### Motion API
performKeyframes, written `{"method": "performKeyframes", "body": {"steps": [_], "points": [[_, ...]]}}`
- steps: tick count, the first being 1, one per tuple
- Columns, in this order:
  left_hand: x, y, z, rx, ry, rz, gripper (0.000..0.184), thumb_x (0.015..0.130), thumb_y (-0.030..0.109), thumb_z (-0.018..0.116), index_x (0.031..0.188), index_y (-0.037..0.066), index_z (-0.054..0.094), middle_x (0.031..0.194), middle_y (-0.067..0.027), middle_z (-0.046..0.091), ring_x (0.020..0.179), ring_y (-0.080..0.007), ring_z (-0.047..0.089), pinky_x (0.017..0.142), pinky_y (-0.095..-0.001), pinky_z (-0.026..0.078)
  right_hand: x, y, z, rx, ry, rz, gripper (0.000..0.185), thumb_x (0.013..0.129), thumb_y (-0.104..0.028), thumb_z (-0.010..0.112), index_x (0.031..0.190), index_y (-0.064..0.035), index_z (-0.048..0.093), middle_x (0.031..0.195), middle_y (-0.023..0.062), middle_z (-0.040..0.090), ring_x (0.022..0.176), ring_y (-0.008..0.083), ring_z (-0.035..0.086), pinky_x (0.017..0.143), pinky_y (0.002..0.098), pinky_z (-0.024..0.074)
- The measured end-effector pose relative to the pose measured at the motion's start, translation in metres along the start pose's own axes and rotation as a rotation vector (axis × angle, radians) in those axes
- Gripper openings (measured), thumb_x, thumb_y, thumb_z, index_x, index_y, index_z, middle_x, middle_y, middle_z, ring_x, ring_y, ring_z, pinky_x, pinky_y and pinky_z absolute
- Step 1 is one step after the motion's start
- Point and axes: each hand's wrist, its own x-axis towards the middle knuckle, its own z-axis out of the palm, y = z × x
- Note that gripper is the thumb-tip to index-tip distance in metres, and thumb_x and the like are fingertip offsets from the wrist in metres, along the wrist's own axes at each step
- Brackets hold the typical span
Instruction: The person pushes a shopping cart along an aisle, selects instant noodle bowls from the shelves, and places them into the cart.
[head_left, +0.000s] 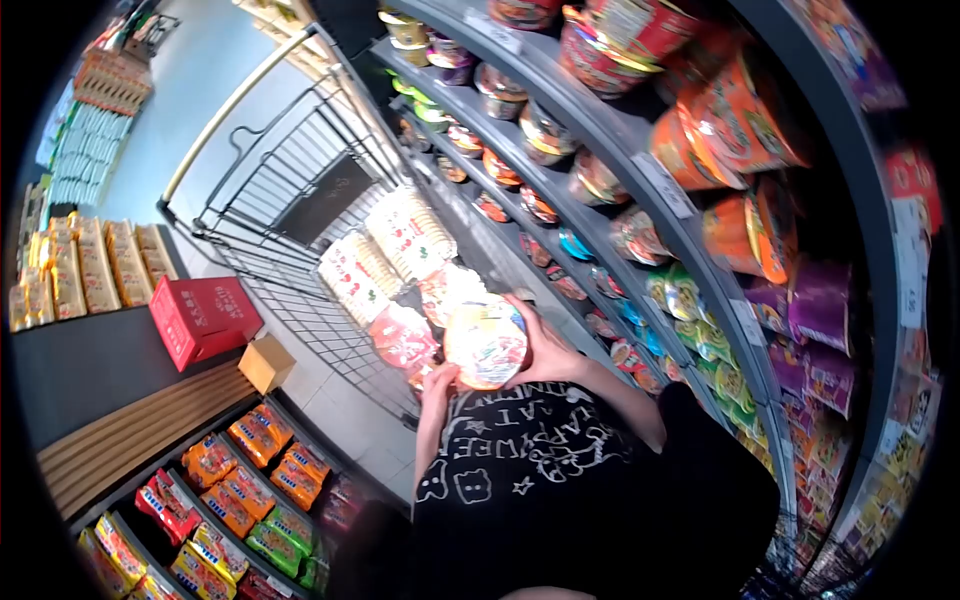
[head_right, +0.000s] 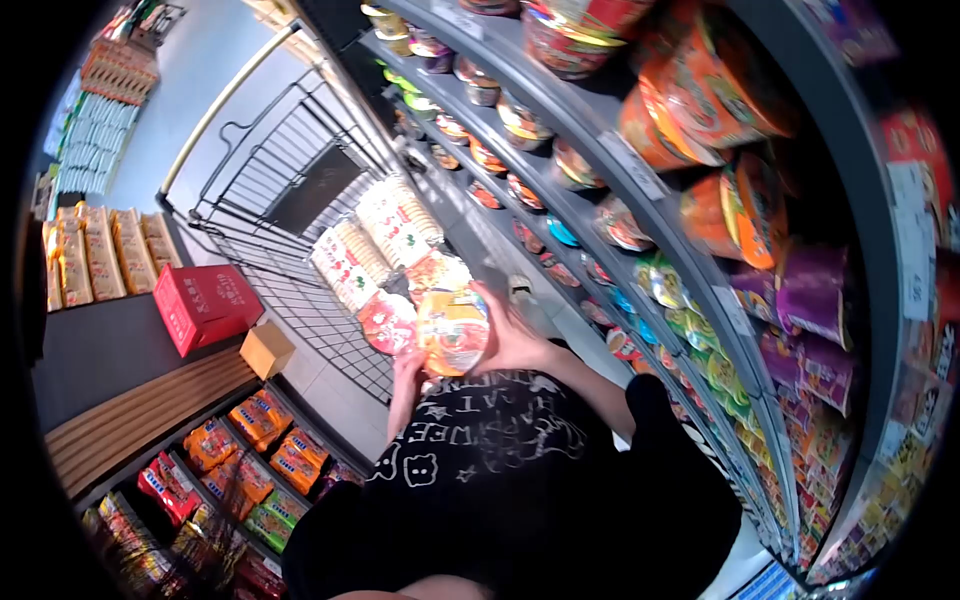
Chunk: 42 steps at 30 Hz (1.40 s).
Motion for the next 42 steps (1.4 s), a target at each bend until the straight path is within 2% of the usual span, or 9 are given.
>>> {"method": "performKeyframes", "body": {"steps": [7, 9, 10, 14, 19, 25, 28, 34, 42], "points": [[0.009, 0.032, 0.017, 0.276, -0.130, 0.370, 0.022, 0.077, 0.021, 0.045, 0.082, 0.002, 0.057, 0.076, -0.0028, 0.055, 0.065, -0.0094, 0.051, 0.057, -0.0201, 0.040, -0.029, -0.031, -0.035, 0.281, 0.519, -0.259, 0.111, 0.042, -0.024, 0.080, 0.122, -0.0044, 0.006, 0.118, 0.0196, 0.022, 0.111, 0.0292, 0.031, 0.093, 0.0369, 0.0271], [0.021, 0.029, 0.009, 0.235, 0.093, 0.219, 0.023, 0.078, 0.019, 0.047, 0.088, -0.001, 0.054, 0.078, -0.0060, 0.056, 0.073, -0.0118, 0.051, 0.064, -0.0226, 0.040, -0.051, 0.009, -0.061, -0.799, 0.690, -0.596, 0.078, 0.048, -0.031, 0.077, 0.110, -0.0029, 0.039, 0.102, 0.0121, 0.045, 0.096, 0.0179, 0.045, 0.086, 0.0344, 0.0350], [0.052, -0.004, -0.025, 0.394, 0.154, 0.271, 0.032, 0.076, 0.024, 0.052, 0.095, -0.002, 0.050, 0.084, -0.0094, 0.055, 0.078, -0.0137, 0.050, 0.068, -0.0238, 0.040, -0.063, -0.011, -0.078, -0.281, 0.626, -0.536, 0.047, 0.059, -0.025, 0.069, 0.097, -0.0025, 0.052, 0.092, 0.0087, 0.052, 0.086, 0.0181, 0.050, 0.084, 0.0367, 0.0354], [0.109, -0.093, -0.111, 0.806, 0.487, 0.253, 0.060, 0.063, 0.030, 0.063, 0.104, -0.008, 0.040, 0.094, -0.0208, 0.051, 0.091, -0.0293, 0.048, 0.080, -0.0343, 0.038, -0.094, -0.043, -0.121, -0.373, 1.300, -0.138, 0.042, 0.063, 0.000, 0.060, 0.103, -0.0002, 0.047, 0.104, 0.0120, 0.048, 0.095, 0.0245, 0.046, 0.082, 0.0360, 0.0388], [0.086, -0.089, -0.092, 0.645, 0.581, -0.088, 0.060, 0.053, 0.033, 0.067, 0.099, -0.001, 0.049, 0.101, -0.0142, 0.053, 0.088, -0.0247, 0.052, 0.075, -0.0317, 0.041, -0.070, -0.091, -0.178, -0.407, 1.869, -0.439, 0.071, 0.056, -0.001, 0.071, 0.110, 0.0006, 0.024, 0.110, 0.0145, 0.038, 0.102, 0.0229, 0.041, 0.089, 0.0367, 0.0362], [0.109, -0.133, -0.132, 0.691, 0.462, -0.122, 0.102, 0.044, 0.037, 0.075, 0.122, 0.002, 0.019, 0.116, -0.0257, 0.032, 0.109, -0.0337, 0.031, 0.090, -0.0348, 0.030, -0.065, -0.071, -0.198, -0.371, 1.910, -0.408, 0.081, 0.054, -0.013, 0.075, 0.112, 0.0024, 0.021, 0.108, 0.0152, 0.037, 0.101, 0.0245, 0.041, 0.092, 0.0378, 0.0332], [0.088, -0.114, -0.104, 0.866, 0.635, -0.081, 0.087, 0.048, 0.029, 0.076, 0.115, 0.000, 0.028, 0.105, -0.0153, 0.047, 0.100, -0.0232, 0.043, 0.082, -0.0318, 0.037, -0.068, -0.057, -0.215, -0.488, 1.937, -0.307, 0.088, 0.051, -0.019, 0.077, 0.112, 0.0048, 0.019, 0.107, 0.0179, 0.036, 0.102, 0.0265, 0.039, 0.091, 0.0378, 0.0319], [0.064, -0.103, -0.060, 0.871, 0.813, -0.344, 0.121, 0.045, 0.045, 0.074, 0.127, 0.020, -0.012, 0.127, -0.0295, -0.001, 0.117, -0.0435, 0.013, 0.092, -0.0505, 0.019, -0.061, -0.049, -0.228, -0.483, 1.944, -0.155, 0.103, 0.051, -0.028, 0.078, 0.115, 0.0067, 0.006, 0.109, 0.0235, 0.030, 0.103, 0.0293, 0.037, 0.091, 0.0374, 0.0290], [0.077, -0.115, -0.036, 1.058, 0.956, -0.375, 0.119, 0.045, 0.045, 0.073, 0.127, 0.018, -0.010, 0.127, -0.0292, 0.005, 0.117, -0.0429, 0.010, 0.087, -0.0595, 0.017, -0.059, -0.043, -0.194, -0.569, 1.826, -0.381, 0.080, 0.066, -0.017, 0.066, 0.115, 0.0058, 0.008, 0.116, 0.0264, 0.016, 0.111, 0.0326, 0.026, 0.095, 0.0440, 0.0215]]}}
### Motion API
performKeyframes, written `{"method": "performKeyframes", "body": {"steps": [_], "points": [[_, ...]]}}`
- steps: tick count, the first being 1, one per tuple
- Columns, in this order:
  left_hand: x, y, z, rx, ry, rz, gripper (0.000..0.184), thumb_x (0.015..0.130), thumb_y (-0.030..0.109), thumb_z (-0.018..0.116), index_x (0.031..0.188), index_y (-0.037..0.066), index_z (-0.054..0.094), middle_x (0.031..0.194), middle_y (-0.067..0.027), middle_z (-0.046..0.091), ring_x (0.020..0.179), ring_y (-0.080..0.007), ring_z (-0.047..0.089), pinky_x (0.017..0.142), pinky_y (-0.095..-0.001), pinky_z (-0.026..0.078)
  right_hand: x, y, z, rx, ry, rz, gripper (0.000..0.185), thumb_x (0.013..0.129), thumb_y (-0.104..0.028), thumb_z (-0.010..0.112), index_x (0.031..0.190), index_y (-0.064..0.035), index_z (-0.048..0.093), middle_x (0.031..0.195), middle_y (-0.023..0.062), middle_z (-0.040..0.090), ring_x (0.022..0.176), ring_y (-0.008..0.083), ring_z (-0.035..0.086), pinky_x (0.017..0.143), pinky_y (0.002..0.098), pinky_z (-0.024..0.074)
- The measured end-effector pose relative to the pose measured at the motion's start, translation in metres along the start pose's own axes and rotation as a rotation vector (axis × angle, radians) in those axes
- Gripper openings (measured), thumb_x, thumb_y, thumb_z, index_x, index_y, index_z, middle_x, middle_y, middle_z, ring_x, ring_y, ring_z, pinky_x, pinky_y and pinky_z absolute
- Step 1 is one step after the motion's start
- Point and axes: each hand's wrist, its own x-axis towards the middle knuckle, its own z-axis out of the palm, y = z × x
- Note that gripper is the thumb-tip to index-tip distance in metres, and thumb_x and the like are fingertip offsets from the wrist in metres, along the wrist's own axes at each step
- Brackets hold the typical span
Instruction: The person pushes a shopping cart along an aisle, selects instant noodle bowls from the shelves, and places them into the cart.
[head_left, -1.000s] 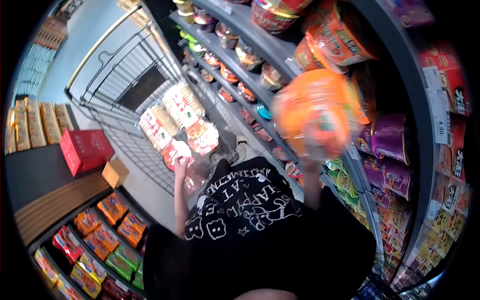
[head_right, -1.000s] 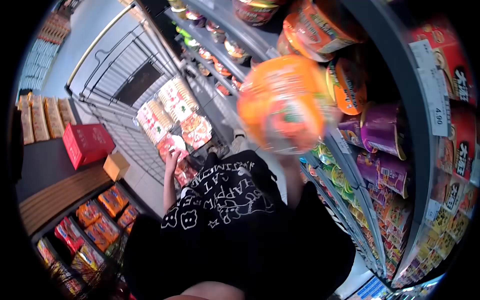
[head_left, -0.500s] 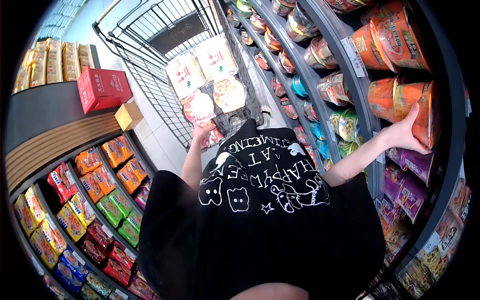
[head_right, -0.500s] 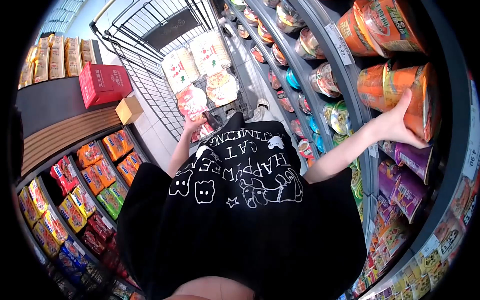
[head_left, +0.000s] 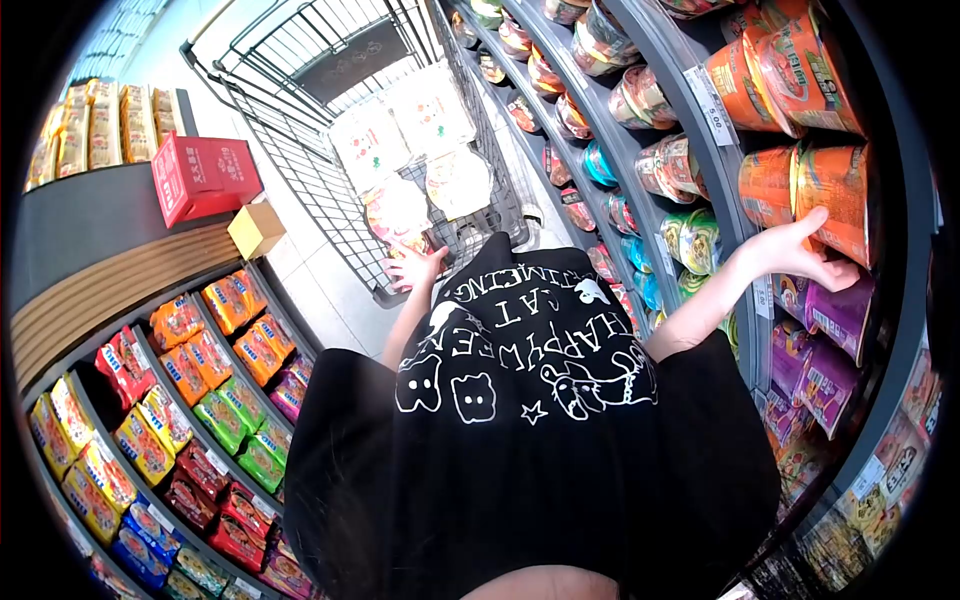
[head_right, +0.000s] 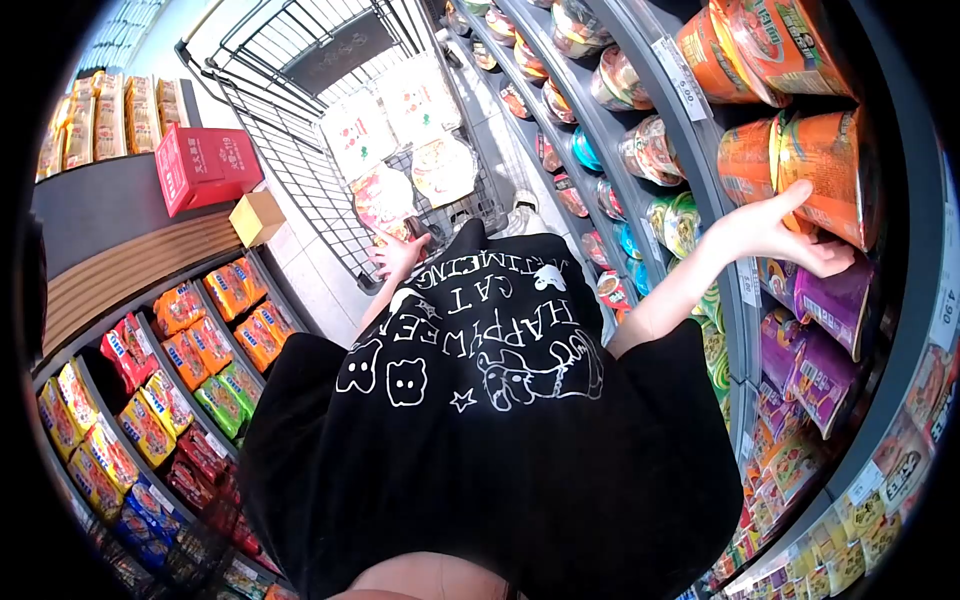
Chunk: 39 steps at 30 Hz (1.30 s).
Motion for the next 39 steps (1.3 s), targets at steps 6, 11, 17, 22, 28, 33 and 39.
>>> {"method": "performKeyframes", "body": {"steps": [6, 11, 17, 22, 28, 33, 39], "points": [[0.031, -0.003, 0.002, -0.036, -0.118, -0.093, 0.114, 0.049, 0.041, 0.073, 0.127, 0.017, -0.006, 0.117, -0.0259, 0.024, 0.108, -0.0383, 0.029, 0.085, -0.0537, 0.026, -0.043, -0.033, -0.007, 0.122, -0.207, -0.186, 0.062, 0.072, -0.009, 0.054, 0.119, 0.0024, 0.015, 0.124, 0.0197, 0.016, 0.117, 0.0348, 0.017, 0.096, 0.0502, 0.0132], [0.030, 0.000, -0.008, 0.060, -0.121, -0.054, 0.112, 0.047, 0.039, 0.073, 0.126, 0.012, 0.000, 0.113, -0.0247, 0.028, 0.105, -0.0364, 0.035, 0.082, -0.0414, 0.036, -0.082, -0.058, -0.010, 0.305, -0.364, 0.019, 0.060, 0.070, -0.002, 0.053, 0.118, 0.0020, 0.017, 0.124, 0.0173, 0.023, 0.117, 0.0306, 0.022, 0.095, 0.0501, 0.0170], [0.042, -0.012, -0.020, -0.022, -0.260, 0.071, 0.095, 0.051, 0.041, 0.068, 0.122, 0.006, 0.016, 0.110, -0.0290, 0.034, 0.101, -0.0390, 0.040, 0.083, -0.0407, 0.036, -0.100, -0.065, -0.008, 0.472, -0.528, 0.169, 0.061, 0.067, 0.004, 0.049, 0.118, 0.0015, 0.015, 0.125, 0.0209, 0.019, 0.117, 0.0327, 0.022, 0.095, 0.0474, 0.0174], [0.046, -0.014, -0.018, 0.179, -0.185, 0.127, 0.086, 0.054, 0.050, 0.060, 0.120, 0.007, 0.024, 0.110, -0.0259, 0.036, 0.101, -0.0370, 0.040, 0.079, -0.0405, 0.040, -0.109, -0.068, -0.005, 0.502, -0.592, 0.239, 0.059, 0.066, 0.007, 0.047, 0.117, 0.0013, 0.018, 0.124, 0.0200, 0.020, 0.117, 0.0303, 0.023, 0.095, 0.0442, 0.0201], [0.048, -0.019, -0.030, 0.261, -0.169, 0.238, 0.077, 0.059, 0.055, 0.050, 0.117, 0.008, 0.033, 0.103, -0.0239, 0.047, 0.099, -0.0347, 0.044, 0.083, -0.0408, 0.036, -0.117, -0.073, -0.005, 0.524, -0.672, 0.311, 0.057, 0.067, 0.007, 0.046, 0.118, 0.0013, 0.018, 0.124, 0.0186, 0.023, 0.117, 0.0293, 0.024, 0.094, 0.0439, 0.0210], [0.060, -0.043, -0.032, 0.141, -0.118, 0.364, 0.069, 0.060, 0.055, 0.047, 0.115, 0.013, 0.039, 0.082, -0.0201, 0.057, 0.082, -0.0302, 0.055, 0.075, -0.0397, 0.041, -0.126, -0.074, -0.005, 0.537, -0.708, 0.378, 0.056, 0.068, 0.006, 0.046, 0.118, 0.0002, 0.020, 0.123, 0.0175, 0.026, 0.115, 0.0281, 0.027, 0.094, 0.0423, 0.0222], [0.062, -0.058, -0.053, -0.597, -0.323, 0.392, 0.040, 0.071, 0.030, 0.052, 0.101, 0.003, 0.048, 0.063, -0.0069, 0.054, 0.055, -0.0113, 0.051, 0.054, -0.0235, 0.041, -0.145, -0.076, 0.001, 0.517, -0.926, 0.493, 0.050, 0.070, 0.000, 0.052, 0.115, -0.0025, 0.030, 0.115, 0.0126, 0.038, 0.110, 0.0225, 0.035, 0.091, 0.0366, 0.0280]]}}
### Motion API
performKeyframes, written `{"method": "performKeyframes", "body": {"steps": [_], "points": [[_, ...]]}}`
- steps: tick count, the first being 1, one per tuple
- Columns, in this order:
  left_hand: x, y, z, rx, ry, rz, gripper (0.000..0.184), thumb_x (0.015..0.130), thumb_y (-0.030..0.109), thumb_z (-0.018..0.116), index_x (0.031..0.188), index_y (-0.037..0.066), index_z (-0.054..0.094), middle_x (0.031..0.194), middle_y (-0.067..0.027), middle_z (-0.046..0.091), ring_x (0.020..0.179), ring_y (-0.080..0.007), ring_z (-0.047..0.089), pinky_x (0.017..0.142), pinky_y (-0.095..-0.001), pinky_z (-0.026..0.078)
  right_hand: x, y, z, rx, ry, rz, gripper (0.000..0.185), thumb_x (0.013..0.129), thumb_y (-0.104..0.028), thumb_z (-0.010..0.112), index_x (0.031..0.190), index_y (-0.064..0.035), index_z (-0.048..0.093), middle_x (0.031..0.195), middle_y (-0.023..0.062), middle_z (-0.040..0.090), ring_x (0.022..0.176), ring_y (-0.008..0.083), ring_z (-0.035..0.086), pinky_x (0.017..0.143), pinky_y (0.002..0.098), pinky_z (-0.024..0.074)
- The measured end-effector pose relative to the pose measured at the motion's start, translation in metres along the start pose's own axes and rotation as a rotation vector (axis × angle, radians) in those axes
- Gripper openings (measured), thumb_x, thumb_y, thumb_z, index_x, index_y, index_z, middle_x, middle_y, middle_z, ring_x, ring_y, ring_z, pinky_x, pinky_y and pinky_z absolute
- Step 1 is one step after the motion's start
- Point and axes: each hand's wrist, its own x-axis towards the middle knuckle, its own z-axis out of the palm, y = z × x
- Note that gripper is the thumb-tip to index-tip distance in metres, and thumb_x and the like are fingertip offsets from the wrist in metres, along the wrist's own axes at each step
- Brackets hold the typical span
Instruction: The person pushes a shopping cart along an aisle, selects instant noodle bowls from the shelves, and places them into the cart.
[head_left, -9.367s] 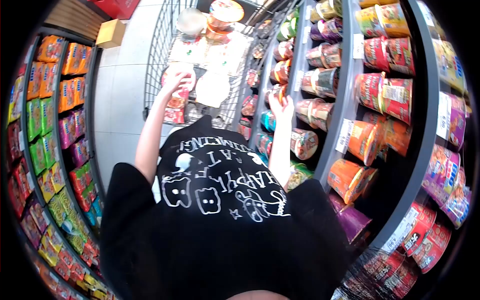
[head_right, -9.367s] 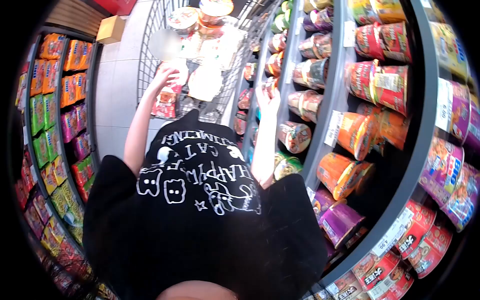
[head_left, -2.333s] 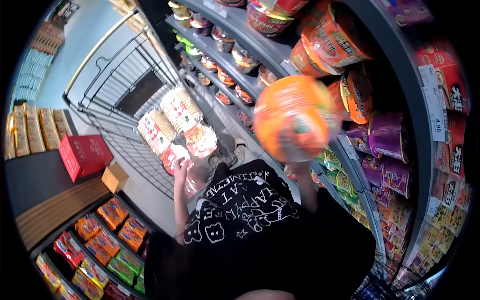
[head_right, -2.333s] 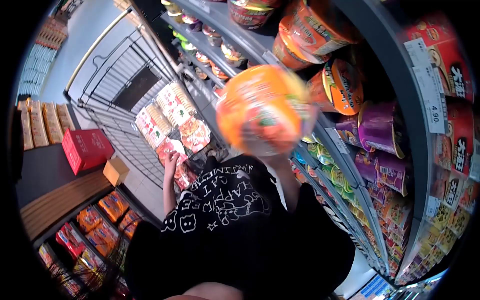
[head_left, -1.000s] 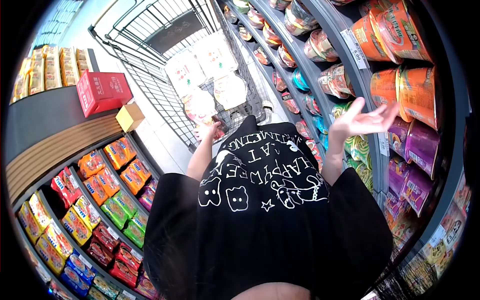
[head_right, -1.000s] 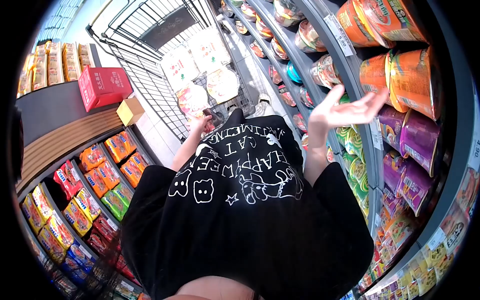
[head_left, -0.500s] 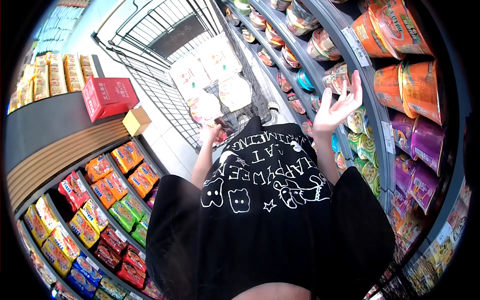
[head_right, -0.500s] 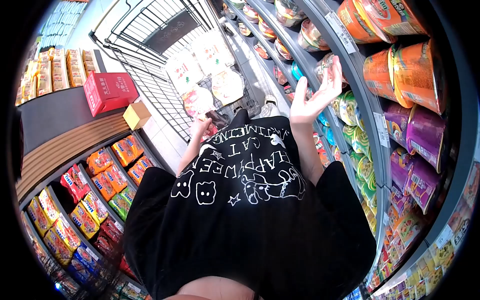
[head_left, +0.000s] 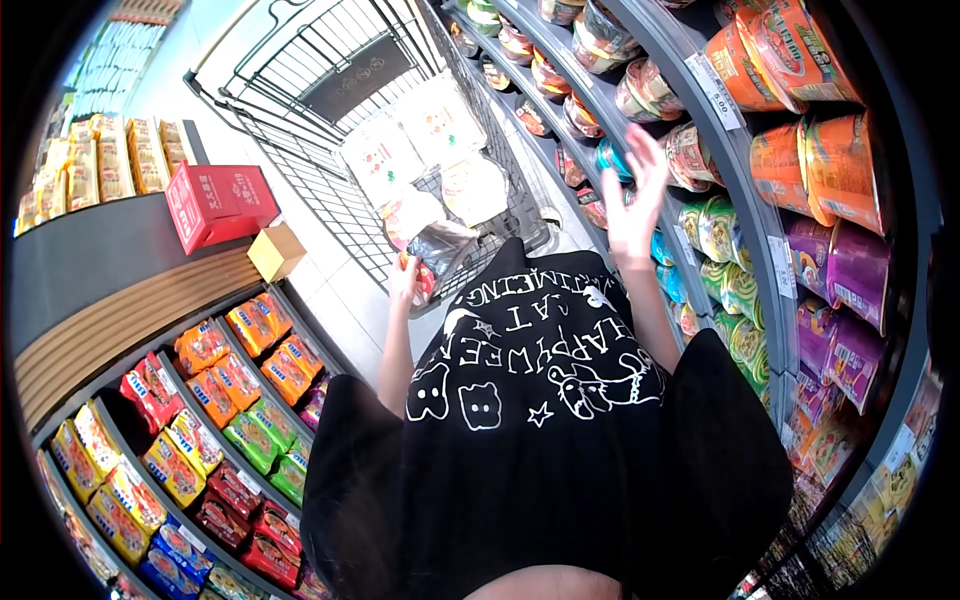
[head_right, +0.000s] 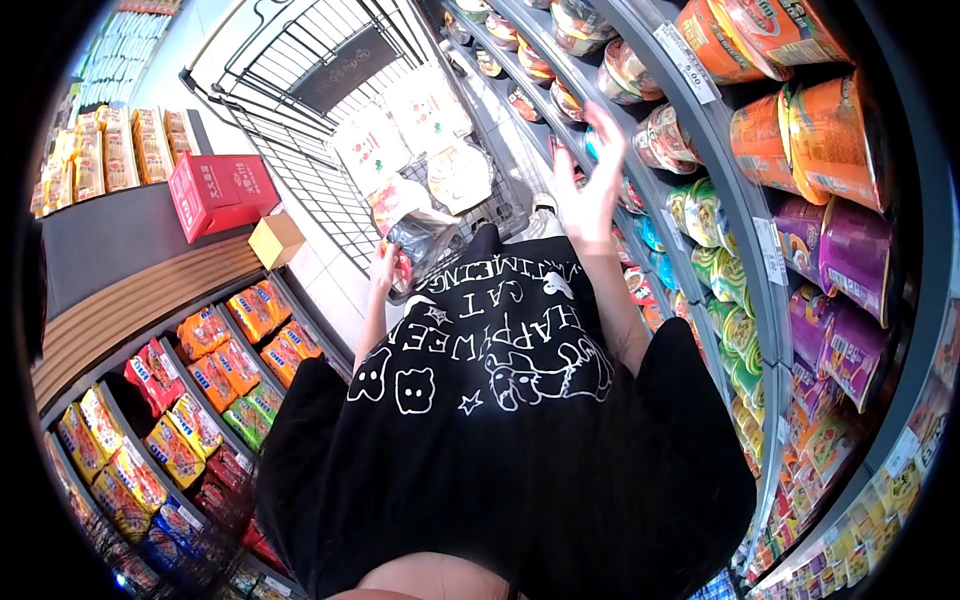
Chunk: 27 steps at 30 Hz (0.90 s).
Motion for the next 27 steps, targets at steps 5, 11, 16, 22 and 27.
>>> {"method": "performKeyframes", "body": {"steps": [5, 11, 16, 22, 27], "points": [[0.038, -0.066, -0.008, -0.797, -0.316, -0.091, 0.034, 0.078, 0.030, 0.042, 0.100, 0.005, 0.050, 0.077, -0.0068, 0.056, 0.069, -0.0149, 0.053, 0.059, -0.0241, 0.042, -0.019, 0.046, 0.036, 0.126, -0.529, 0.236, 0.062, 0.066, -0.012, 0.064, 0.118, -0.0075, 0.030, 0.114, 0.0083, 0.039, 0.110, 0.0219, 0.035, 0.091, 0.0371, 0.0277], [-0.029, 0.020, -0.011, -0.955, -0.527, -0.138, 0.049, 0.083, 0.041, 0.030, 0.112, 0.004, 0.040, 0.106, -0.0110, 0.050, 0.094, -0.0205, 0.051, 0.080, -0.0300, 0.042, -0.043, 0.072, 0.078, 0.459, -1.159, 0.626, 0.079, 0.064, -0.012, 0.065, 0.127, -0.0104, 0.016, 0.130, 0.0091, 0.023, 0.120, 0.0236, 0.019, 0.096, 0.0386, 0.0202], [-0.025, 0.033, -0.011, -0.883, -0.466, -0.094, 0.050, 0.084, 0.042, 0.028, 0.114, 0.004, 0.038, 0.107, -0.0107, 0.050, 0.094, -0.0202, 0.051, 0.080, -0.0303, 0.042, -0.048, 0.049, 0.090, 0.646, -1.212, 0.389, 0.075, 0.068, -0.009, 0.060, 0.128, -0.0056, 0.015, 0.128, 0.0108, 0.026, 0.117, 0.0158, 0.025, 0.093, 0.0271, 0.0255], [-0.020, 0.050, -0.010, -0.658, -0.394, 0.000, 0.051, 0.084, 0.043, 0.026, 0.115, 0.003, 0.036, 0.108, -0.0103, 0.049, 0.094, -0.0198, 0.051, 0.080, -0.0305, 0.042, -0.065, 0.059, 0.088, 0.705, -0.945, 0.940, 0.067, 0.073, -0.021, 0.056, 0.126, -0.0034, 0.017, 0.116, 0.0086, 0.038, 0.105, 0.0128, 0.039, 0.087, 0.0255, 0.0327], [-0.005, 0.056, 0.002, -0.791, -0.452, -0.046, 0.048, 0.086, 0.040, 0.025, 0.115, 0.003, 0.037, 0.106, -0.0090, 0.050, 0.093, -0.0157, 0.051, 0.077, -0.0282, 0.042, -0.091, 0.082, 0.087, 0.617, -0.822, 1.059, 0.084, 0.068, -0.029, 0.061, 0.127, -0.0048, 0.006, 0.119, 0.0135, 0.033, 0.106, 0.0181, 0.039, 0.086, 0.0309, 0.0350]]}}
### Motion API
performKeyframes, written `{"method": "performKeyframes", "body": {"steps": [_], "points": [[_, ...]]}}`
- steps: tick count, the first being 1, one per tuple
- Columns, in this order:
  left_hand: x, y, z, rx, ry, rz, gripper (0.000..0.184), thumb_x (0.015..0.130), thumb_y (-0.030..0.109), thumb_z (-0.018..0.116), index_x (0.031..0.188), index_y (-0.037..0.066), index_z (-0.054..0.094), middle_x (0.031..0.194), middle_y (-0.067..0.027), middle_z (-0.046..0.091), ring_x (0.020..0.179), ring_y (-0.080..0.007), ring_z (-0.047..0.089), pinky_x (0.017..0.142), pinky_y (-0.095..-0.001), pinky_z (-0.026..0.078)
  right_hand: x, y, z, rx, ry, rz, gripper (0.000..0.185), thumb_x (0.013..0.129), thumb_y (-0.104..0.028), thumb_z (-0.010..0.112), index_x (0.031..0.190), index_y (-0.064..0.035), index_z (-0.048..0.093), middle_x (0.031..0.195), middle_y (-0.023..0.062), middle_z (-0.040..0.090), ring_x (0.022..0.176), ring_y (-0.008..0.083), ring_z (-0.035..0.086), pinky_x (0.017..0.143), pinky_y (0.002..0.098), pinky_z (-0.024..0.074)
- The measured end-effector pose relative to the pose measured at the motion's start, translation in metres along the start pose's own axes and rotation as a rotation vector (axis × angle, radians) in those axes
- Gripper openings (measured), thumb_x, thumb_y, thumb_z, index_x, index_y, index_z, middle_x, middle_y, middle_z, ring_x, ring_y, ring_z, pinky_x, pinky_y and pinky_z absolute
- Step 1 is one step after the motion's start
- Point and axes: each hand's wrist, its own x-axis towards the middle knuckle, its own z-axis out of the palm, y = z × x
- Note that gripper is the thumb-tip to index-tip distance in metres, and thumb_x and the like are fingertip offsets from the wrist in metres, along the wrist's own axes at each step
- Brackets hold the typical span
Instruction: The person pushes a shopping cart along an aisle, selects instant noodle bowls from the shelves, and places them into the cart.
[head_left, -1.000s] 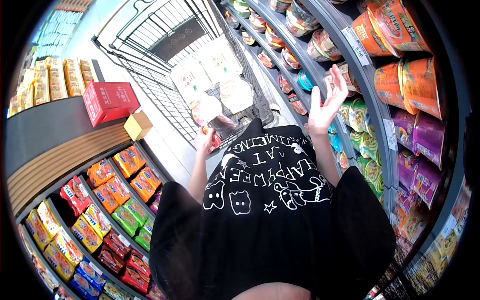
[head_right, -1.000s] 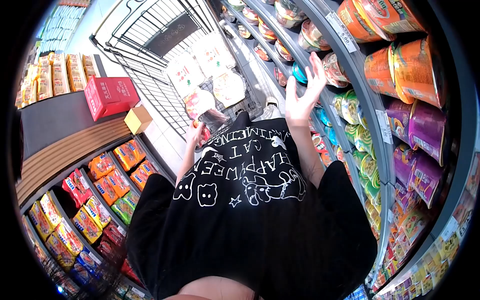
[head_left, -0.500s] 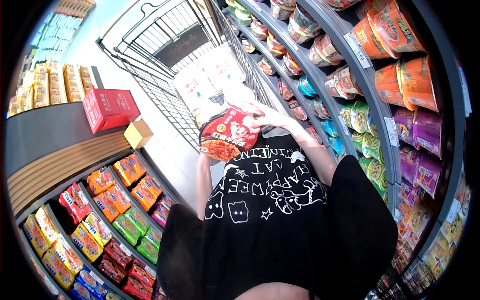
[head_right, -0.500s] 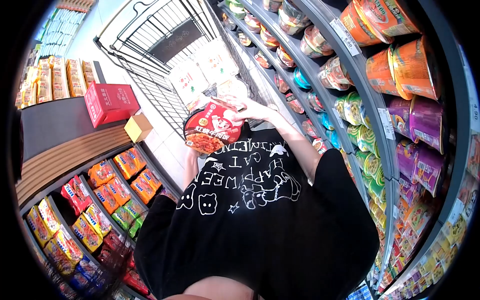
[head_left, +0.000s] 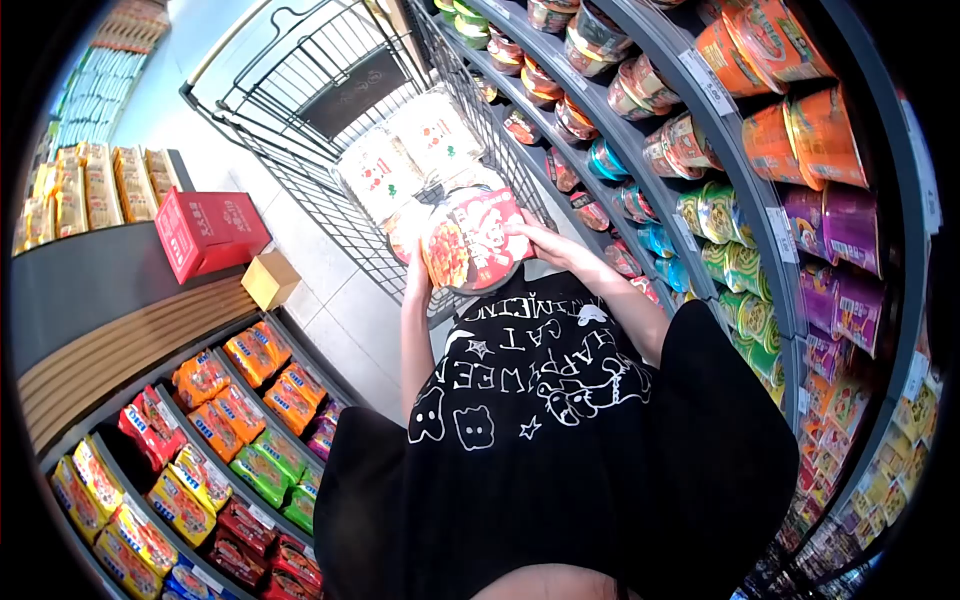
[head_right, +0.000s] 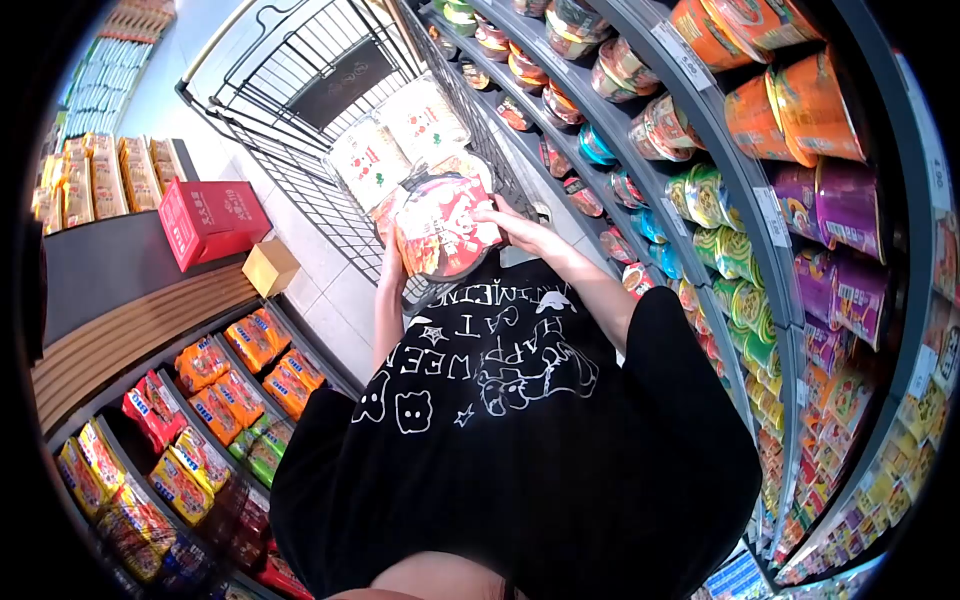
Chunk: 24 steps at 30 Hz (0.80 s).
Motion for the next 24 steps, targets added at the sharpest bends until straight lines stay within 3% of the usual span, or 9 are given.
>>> {"method": "performKeyframes", "body": {"steps": [2, 3, 6, 10, 13, 16, 19, 21, 24], "points": [[0.024, -0.034, -0.025, 0.125, -0.033, -0.011, 0.047, 0.085, 0.041, 0.028, 0.113, 0.005, 0.040, 0.100, -0.0066, 0.052, 0.088, -0.0126, 0.053, 0.073, -0.0258, 0.042, -0.004, 0.009, 0.000, 0.041, 0.153, 0.098, 0.085, 0.065, -0.031, 0.063, 0.125, -0.0074, 0.008, 0.119, 0.0126, 0.033, 0.104, 0.0203, 0.041, 0.078, 0.0388, 0.0398], [0.009, -0.025, -0.010, 0.187, -0.019, -0.156, 0.048, 0.083, 0.043, 0.032, 0.117, 0.009, 0.036, 0.106, -0.0064, 0.049, 0.093, -0.0145, 0.050, 0.073, -0.0298, 0.042, 0.003, 0.022, -0.003, 0.026, 0.290, 0.129, 0.088, 0.061, -0.037, 0.064, 0.124, -0.0086, 0.009, 0.114, 0.0116, 0.038, 0.097, 0.0216, 0.044, 0.073, 0.0422, 0.0394], [-0.007, -0.038, 0.003, 0.330, -0.030, -0.131, 0.054, 0.080, 0.046, 0.038, 0.124, 0.018, 0.024, 0.121, -0.0069, 0.035, 0.104, -0.0226, 0.041, 0.075, -0.0428, 0.039, 0.015, 0.056, -0.036, 0.028, 0.354, 0.262, 0.090, 0.057, -0.047, 0.062, 0.122, -0.0130, 0.011, 0.105, 0.0106, 0.041, 0.087, 0.0213, 0.045, 0.071, 0.0452, 0.0376], [-0.006, -0.078, -0.007, 0.413, 0.049, -0.281, 0.065, 0.080, 0.052, 0.032, 0.121, 0.001, 0.029, 0.115, -0.0126, 0.042, 0.100, -0.0232, 0.045, 0.087, -0.0353, 0.032, 0.018, 0.065, -0.042, 0.077, 0.390, 0.272, 0.095, 0.055, -0.046, 0.064, 0.124, -0.0157, 0.007, 0.121, 0.0122, 0.026, 0.107, 0.0284, 0.032, 0.081, 0.0513, 0.0325], [-0.012, -0.091, -0.007, 0.278, -0.104, -0.071, 0.066, 0.081, 0.052, 0.027, 0.118, -0.003, 0.032, 0.113, -0.0149, 0.044, 0.099, -0.0228, 0.046, 0.089, -0.0331, 0.031, 0.014, 0.064, -0.037, 0.043, 0.466, 0.283, 0.078, 0.057, -0.048, 0.063, 0.114, -0.0170, 0.019, 0.103, 0.0061, 0.040, 0.088, 0.0180, 0.044, 0.079, 0.0479, 0.0342], [-0.016, -0.093, -0.004, 0.333, -0.108, -0.072, 0.065, 0.082, 0.052, 0.020, 0.120, 0.000, 0.030, 0.116, -0.0123, 0.042, 0.101, -0.0208, 0.044, 0.091, -0.0320, 0.029, 0.009, 0.069, -0.038, 0.041, 0.489, 0.255, 0.081, 0.056, -0.049, 0.063, 0.115, -0.0164, 0.017, 0.098, 0.0062, 0.039, 0.082, 0.0180, 0.042, 0.079, 0.0463, 0.0352], [-0.023, -0.094, 0.001, 0.386, -0.148, -0.069, 0.066, 0.081, 0.055, 0.015, 0.125, 0.006, 0.023, 0.121, -0.0071, 0.037, 0.104, -0.0195, 0.042, 0.093, -0.0320, 0.024, 0.004, 0.073, -0.040, 0.046, 0.446, 0.240, 0.085, 0.056, -0.049, 0.063, 0.117, -0.0165, 0.014, 0.103, 0.0078, 0.037, 0.087, 0.0204, 0.041, 0.079, 0.0458, 0.0354], [-0.026, -0.097, 0.003, 0.406, -0.171, -0.024, 0.075, 0.077, 0.061, 0.018, 0.128, 0.007, 0.008, 0.128, -0.0129, 0.025, 0.109, -0.0243, 0.038, 0.097, -0.0352, 0.016, -0.005, 0.076, -0.038, 0.049, 0.426, 0.228, 0.088, 0.055, -0.049, 0.063, 0.118, -0.0160, 0.012, 0.111, 0.0101, 0.032, 0.097, 0.0237, 0.039, 0.079, 0.0457, 0.0352], [-0.030, -0.102, 0.005, 0.413, -0.166, -0.016, 0.074, 0.077, 0.061, 0.016, 0.127, 0.007, 0.015, 0.126, -0.0111, 0.030, 0.108, -0.0244, 0.039, 0.097, -0.0367, 0.014, -0.012, 0.077, -0.037, 0.049, 0.418, 0.172, 0.089, 0.055, -0.049, 0.063, 0.118, -0.0138, 0.011, 0.112, 0.0118, 0.030, 0.099, 0.0257, 0.036, 0.081, 0.0476, 0.0341]]}}
